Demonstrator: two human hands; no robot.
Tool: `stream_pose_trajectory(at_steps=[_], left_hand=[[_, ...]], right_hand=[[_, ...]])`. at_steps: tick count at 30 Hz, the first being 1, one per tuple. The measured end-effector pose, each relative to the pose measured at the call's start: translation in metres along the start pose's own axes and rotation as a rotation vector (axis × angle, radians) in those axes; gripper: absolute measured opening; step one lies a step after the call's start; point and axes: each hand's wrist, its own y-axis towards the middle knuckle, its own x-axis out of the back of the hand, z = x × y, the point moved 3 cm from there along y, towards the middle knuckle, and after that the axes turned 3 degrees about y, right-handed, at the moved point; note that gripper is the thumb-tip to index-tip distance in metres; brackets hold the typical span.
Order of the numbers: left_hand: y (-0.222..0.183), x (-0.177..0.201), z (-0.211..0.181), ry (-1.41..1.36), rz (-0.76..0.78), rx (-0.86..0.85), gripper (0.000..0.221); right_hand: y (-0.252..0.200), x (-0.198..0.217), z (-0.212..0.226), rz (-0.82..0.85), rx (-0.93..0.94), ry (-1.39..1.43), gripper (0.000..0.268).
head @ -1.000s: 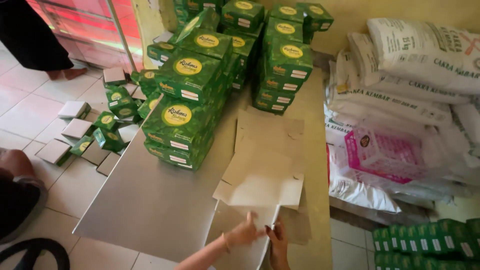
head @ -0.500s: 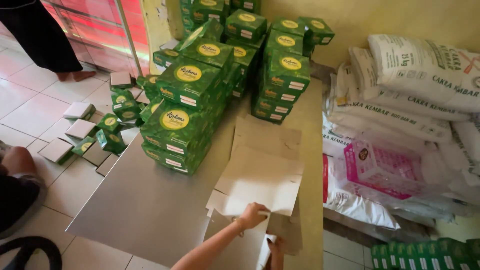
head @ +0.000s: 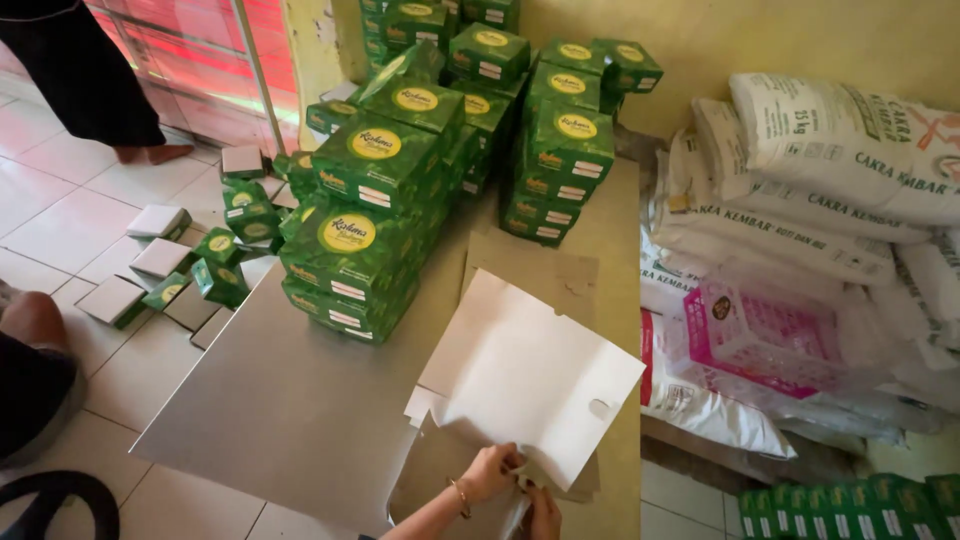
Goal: The person folds flat cardboard boxes into open cartons and places green bakery product boxes into them one at a time, stacking the packed cartons on the table. They repeatedly take a flat carton, fold its flaps, insert a product box, and set the closed carton aside.
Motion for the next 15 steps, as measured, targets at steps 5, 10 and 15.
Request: stream_pose_trajectory(at_steps=[5,10,15], left_hand=[[0.006,-0.001,0.012,-0.05,-0.016,-0.027,0.022],[0.002,-0.007,0.014,-0.007,-0.093,0.016,0.023],[-0.006,0.0,-0.004,-0.078,-0.107,0.036,0.018]], right_hand=[[-0.024,-0.042,0.035,-0.066,-0.065,-0.091,0.035],[-0.026,-0.035,0.04,0.001,0.165,-0.263,0.023],[-0.065,-0.073,0.073,-0.02,0.062,-0.076,0.019]])
